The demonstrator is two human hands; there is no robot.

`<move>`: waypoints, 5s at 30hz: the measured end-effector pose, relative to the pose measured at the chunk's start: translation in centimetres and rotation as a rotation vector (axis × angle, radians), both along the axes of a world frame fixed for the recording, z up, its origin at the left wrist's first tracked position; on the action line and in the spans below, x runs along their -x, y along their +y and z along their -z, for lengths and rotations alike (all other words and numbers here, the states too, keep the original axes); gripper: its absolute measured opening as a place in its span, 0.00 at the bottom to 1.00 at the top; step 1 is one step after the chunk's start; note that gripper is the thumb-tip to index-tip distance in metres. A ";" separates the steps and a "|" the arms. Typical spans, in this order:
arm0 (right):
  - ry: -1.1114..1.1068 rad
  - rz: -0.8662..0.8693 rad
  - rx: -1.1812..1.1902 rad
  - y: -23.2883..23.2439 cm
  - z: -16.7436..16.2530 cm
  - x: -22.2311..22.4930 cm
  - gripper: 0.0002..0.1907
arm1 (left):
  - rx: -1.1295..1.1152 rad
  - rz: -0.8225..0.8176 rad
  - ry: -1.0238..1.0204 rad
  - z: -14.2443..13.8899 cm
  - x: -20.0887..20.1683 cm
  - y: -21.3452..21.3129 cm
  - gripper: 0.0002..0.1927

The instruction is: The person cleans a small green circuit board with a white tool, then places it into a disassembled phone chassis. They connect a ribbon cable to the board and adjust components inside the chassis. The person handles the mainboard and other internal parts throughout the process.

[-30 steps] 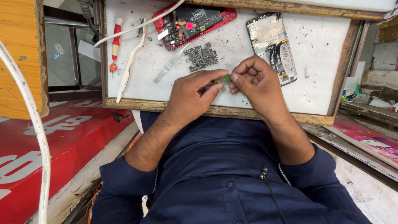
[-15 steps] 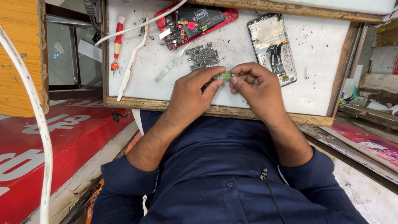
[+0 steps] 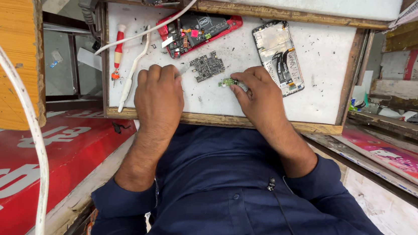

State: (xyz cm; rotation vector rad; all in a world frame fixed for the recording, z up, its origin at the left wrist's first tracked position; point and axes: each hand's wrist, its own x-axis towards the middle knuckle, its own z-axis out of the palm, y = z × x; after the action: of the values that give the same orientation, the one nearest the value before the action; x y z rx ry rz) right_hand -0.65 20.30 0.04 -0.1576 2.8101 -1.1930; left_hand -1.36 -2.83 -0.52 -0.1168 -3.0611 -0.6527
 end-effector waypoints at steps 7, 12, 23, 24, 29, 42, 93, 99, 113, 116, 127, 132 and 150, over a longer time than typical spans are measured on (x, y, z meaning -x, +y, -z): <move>-0.008 0.017 -0.018 0.0 0.4 -0.5 0.10 | -0.125 0.023 0.063 -2.0 0.0 -1.2 0.08; 0.035 0.002 -0.069 -0.1 0.4 -0.7 0.09 | -0.359 -0.066 0.114 -4.4 -2.0 -2.5 0.06; 0.064 -0.005 -0.044 0.0 0.8 -0.5 0.09 | -0.579 0.028 0.160 0.0 -0.1 -1.3 0.06; 0.073 -0.002 -0.036 0.0 0.9 -0.7 0.09 | -0.560 0.025 0.157 -0.1 -0.3 -1.7 0.08; 0.119 -0.016 -0.042 0.1 1.0 -0.9 0.08 | -0.010 0.039 0.068 -1.2 -0.4 -2.5 0.23; 0.123 -0.039 -0.079 0.0 1.3 -0.5 0.08 | -0.477 -0.160 0.428 -0.6 8.6 -1.8 0.12; 0.115 -0.062 -0.094 -0.3 1.6 -0.7 0.10 | -0.379 0.252 0.091 0.8 -0.3 4.6 0.08; 0.112 -0.060 -0.103 -0.3 1.5 -0.7 0.10 | -0.393 0.238 0.081 1.0 -0.3 4.7 0.07; 0.095 -0.055 -0.116 -0.4 1.7 -0.7 0.10 | -0.399 0.223 0.052 1.5 -0.2 4.8 0.07; 0.092 -0.056 -0.113 -0.4 1.6 -0.6 0.10 | -0.400 0.218 0.060 1.4 -0.2 4.8 0.07; 0.094 -0.051 -0.102 -0.4 1.6 -0.6 0.09 | -0.413 0.214 0.081 1.3 -0.1 4.8 0.07; 0.114 -0.056 -0.117 -0.4 1.5 -0.6 0.09 | -0.398 0.219 0.073 1.2 0.0 4.8 0.07; 0.097 -0.061 0.009 0.2 1.5 -0.4 0.08 | -0.502 0.173 0.072 0.9 -0.5 4.2 0.06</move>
State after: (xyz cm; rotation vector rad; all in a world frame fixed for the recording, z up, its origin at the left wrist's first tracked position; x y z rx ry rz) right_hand -0.29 20.49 -1.44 -0.3070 2.8591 -1.2174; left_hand -0.86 1.36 -1.46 -0.3877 -2.7345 -1.3638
